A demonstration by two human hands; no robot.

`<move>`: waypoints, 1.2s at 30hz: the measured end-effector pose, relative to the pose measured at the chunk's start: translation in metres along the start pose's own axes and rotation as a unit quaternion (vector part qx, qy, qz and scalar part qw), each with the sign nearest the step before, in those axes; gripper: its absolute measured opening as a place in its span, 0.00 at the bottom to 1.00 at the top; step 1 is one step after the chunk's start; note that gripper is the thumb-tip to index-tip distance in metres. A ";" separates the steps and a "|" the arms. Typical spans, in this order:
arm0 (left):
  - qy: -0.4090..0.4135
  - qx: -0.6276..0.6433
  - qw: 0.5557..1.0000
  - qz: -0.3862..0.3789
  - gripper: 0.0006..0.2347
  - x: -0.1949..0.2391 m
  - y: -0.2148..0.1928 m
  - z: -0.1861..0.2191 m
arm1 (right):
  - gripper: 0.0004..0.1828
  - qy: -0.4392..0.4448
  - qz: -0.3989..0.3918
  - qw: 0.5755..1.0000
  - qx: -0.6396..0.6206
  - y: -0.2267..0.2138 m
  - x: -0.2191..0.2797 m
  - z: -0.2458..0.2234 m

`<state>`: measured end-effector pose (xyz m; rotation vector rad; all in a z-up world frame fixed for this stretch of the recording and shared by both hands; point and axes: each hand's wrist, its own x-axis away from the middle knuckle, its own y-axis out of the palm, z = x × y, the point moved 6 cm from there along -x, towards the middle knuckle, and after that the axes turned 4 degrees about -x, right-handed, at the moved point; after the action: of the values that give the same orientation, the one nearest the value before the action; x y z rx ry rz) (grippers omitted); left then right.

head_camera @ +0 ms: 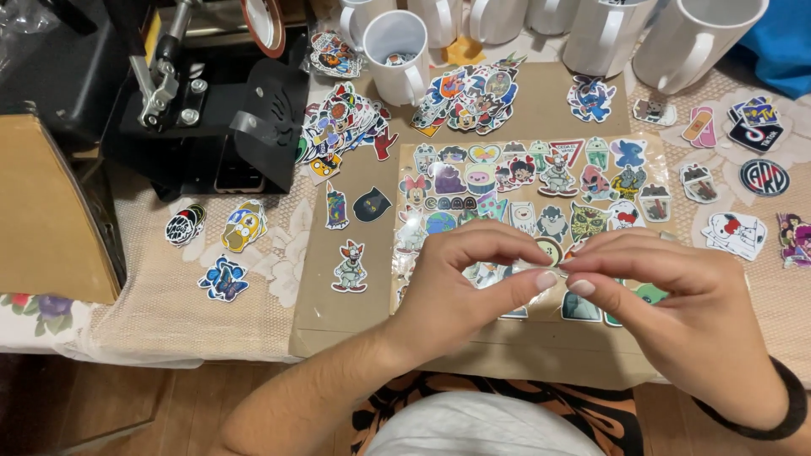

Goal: The person cuts individual stickers from a large sheet using scissors, then peels off the backing and places them on a cardboard surface. The person repeats this process for multiple stickers.

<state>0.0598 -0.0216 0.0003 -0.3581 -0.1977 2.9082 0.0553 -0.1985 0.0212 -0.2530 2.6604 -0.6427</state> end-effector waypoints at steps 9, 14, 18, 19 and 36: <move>-0.019 -0.029 0.999 -0.017 0.14 -0.008 0.005 -0.003 | 0.05 0.045 -0.008 0.998 -0.043 -0.002 0.004 0.017; 0.025 -0.041 0.999 -0.021 0.04 -0.009 0.010 -0.001 | 0.06 0.034 -0.003 0.998 -0.047 -0.001 0.004 0.016; 0.100 -0.073 0.992 0.011 0.01 -0.011 0.009 0.009 | 0.12 -0.004 0.050 0.998 -0.045 -0.002 0.007 0.017; 0.104 -0.061 0.993 -0.010 0.01 -0.010 0.012 0.008 | 0.12 0.009 0.068 0.997 -0.033 -0.006 0.009 0.024; -0.138 0.099 0.985 0.041 0.06 -0.004 0.002 -0.059 | 0.18 0.298 0.054 0.792 0.530 -0.214 0.152 0.275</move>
<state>0.0786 -0.0183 -0.0558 0.0719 0.0681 3.0129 0.0482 -0.5360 -0.1532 0.4993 2.2773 -2.3050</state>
